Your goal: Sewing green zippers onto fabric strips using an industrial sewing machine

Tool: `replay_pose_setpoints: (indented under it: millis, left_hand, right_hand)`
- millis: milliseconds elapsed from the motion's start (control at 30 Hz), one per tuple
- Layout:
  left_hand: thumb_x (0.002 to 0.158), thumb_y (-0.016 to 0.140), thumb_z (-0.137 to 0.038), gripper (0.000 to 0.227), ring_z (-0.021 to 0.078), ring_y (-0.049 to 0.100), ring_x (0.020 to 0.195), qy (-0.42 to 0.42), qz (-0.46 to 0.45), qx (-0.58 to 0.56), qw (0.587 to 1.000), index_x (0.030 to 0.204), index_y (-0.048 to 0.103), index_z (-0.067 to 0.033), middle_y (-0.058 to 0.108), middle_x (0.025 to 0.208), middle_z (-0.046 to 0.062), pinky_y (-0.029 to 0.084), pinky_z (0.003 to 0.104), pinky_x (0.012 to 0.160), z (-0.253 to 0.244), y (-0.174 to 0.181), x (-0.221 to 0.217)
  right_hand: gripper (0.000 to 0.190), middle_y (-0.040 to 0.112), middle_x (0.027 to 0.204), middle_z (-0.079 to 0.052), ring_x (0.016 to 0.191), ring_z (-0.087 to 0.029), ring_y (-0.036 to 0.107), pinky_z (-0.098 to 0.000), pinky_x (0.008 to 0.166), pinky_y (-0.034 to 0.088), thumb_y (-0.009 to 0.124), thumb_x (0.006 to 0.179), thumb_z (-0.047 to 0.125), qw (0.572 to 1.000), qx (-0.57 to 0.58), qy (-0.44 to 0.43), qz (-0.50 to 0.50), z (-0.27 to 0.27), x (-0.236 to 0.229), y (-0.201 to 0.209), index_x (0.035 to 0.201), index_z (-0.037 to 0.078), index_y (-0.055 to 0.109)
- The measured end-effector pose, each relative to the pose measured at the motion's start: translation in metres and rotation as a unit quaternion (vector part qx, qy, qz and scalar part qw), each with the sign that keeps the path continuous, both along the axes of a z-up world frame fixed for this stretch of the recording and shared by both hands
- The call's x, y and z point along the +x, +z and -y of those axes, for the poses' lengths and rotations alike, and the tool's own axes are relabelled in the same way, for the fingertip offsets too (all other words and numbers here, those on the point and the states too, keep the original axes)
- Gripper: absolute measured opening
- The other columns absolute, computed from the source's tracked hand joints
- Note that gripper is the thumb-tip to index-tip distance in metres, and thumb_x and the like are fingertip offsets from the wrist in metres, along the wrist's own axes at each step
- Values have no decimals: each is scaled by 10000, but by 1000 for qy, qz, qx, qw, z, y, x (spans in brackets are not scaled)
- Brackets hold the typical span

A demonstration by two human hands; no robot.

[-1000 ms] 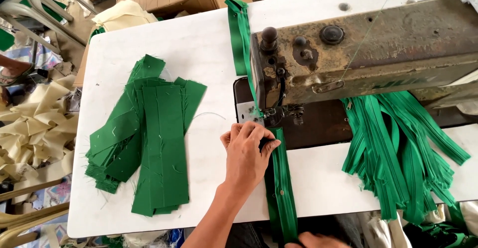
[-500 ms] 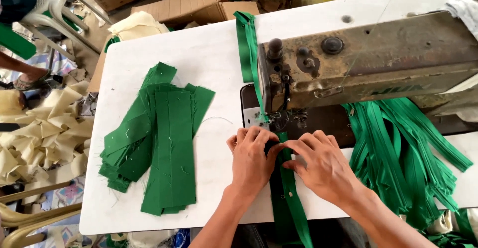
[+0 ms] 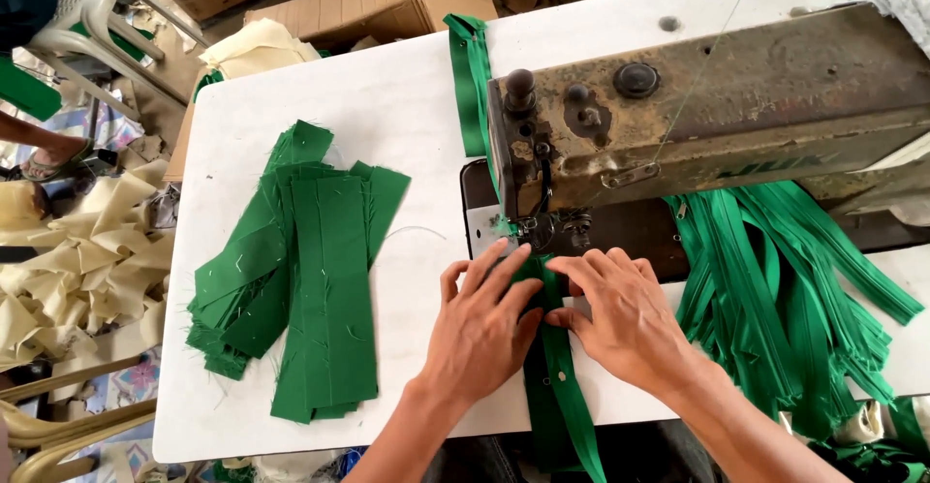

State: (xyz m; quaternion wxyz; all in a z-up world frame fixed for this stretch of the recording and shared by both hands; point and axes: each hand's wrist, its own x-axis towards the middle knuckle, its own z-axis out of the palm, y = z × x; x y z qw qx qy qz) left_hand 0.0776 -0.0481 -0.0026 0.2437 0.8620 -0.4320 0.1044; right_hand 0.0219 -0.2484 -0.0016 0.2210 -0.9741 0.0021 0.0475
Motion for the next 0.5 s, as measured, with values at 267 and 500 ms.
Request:
replay_pose_setpoints:
  millis: [267, 500]
  left_hand:
    - [989, 670, -244, 145, 224, 604, 1137, 53, -121, -66, 989, 1131, 683, -221, 711, 1092, -62, 406, 395, 921, 13, -27, 24]
    - [928, 737, -152, 113, 208, 676, 923, 6, -231, -103, 967, 1032, 706, -184, 729, 904, -54, 469, 384, 844, -5, 13, 12]
  right_hand:
    - [274, 643, 908, -2, 824, -222, 583, -411, 852, 479, 745, 877, 454, 999, -29, 18, 5, -2, 5, 11, 1065, 262, 794]
    - [331, 588, 906, 0, 803, -244, 530, -432, 738, 437, 689, 922, 469, 997, -48, 50, -25, 4, 7, 5, 1181, 270, 743]
